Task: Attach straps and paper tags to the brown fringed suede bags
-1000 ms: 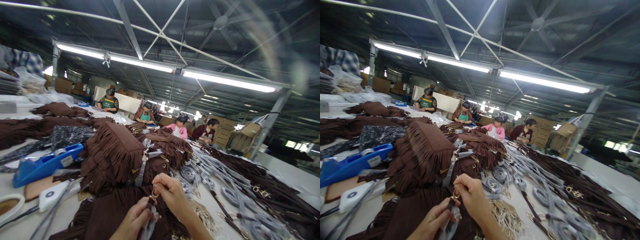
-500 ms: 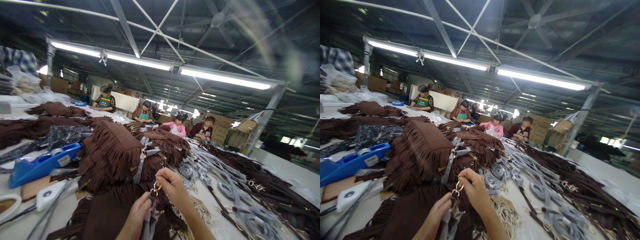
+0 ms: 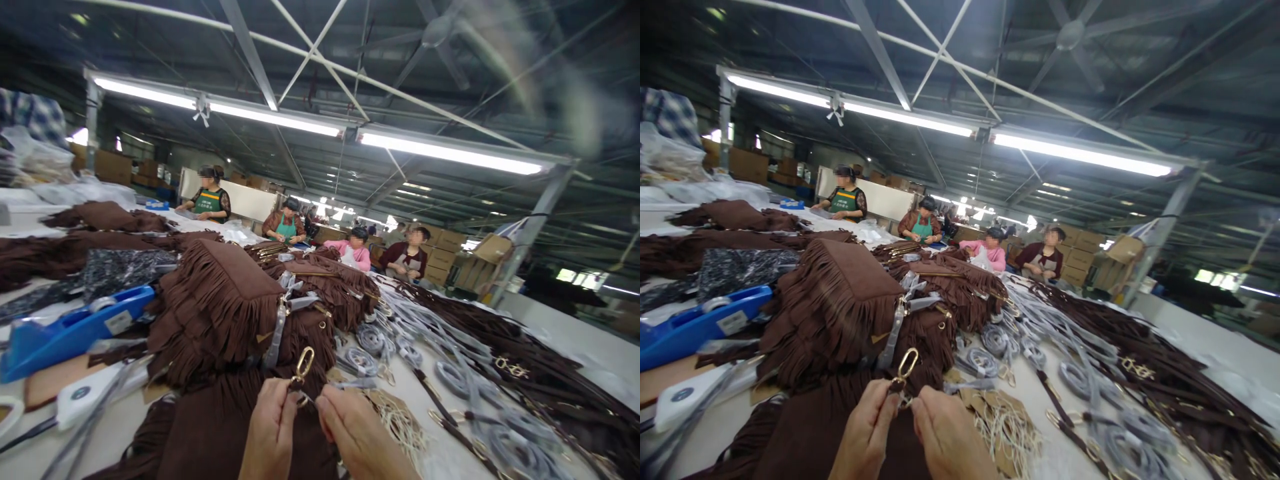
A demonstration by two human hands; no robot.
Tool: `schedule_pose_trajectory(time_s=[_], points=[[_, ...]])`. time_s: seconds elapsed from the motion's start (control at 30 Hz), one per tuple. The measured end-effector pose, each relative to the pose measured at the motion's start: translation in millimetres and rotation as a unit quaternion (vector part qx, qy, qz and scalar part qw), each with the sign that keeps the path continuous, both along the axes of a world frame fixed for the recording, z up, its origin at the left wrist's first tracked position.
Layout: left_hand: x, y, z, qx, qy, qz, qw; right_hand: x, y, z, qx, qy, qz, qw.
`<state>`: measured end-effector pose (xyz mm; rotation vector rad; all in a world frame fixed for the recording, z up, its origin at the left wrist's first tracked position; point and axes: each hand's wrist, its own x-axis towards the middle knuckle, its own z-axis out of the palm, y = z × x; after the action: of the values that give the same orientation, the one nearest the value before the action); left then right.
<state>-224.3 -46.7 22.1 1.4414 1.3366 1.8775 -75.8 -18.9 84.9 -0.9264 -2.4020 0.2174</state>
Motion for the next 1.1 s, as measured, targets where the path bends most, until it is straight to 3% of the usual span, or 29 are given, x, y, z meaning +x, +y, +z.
schedule_pose_trajectory(time_s=[0.17,0.33,0.53,0.77,1.0,1.1], points=[[0,-1,-1.3,0.03,0.105,0.027,0.994,-4,-1,-11.0,-0.004,0.004,-0.04,0.999],[1,5,-16.7,0.108,0.188,0.084,0.972,-7,2,-21.5,-0.014,0.026,-0.014,0.999],[4,4,-17.9,0.106,0.183,0.078,0.974,-5,-5,-21.0,-0.058,0.044,-0.009,0.997],[4,-2,-5.2,0.02,0.131,0.032,0.991,0,-10,-21.8,-0.051,0.066,-0.009,0.996],[6,0,-14.9,0.074,0.18,0.061,0.979,-7,-11,-15.2,-0.072,0.084,-0.028,0.993],[8,-1,-17.7,0.108,0.203,0.045,0.972,-11,-9,-17.8,-0.092,0.097,-0.026,0.991]])
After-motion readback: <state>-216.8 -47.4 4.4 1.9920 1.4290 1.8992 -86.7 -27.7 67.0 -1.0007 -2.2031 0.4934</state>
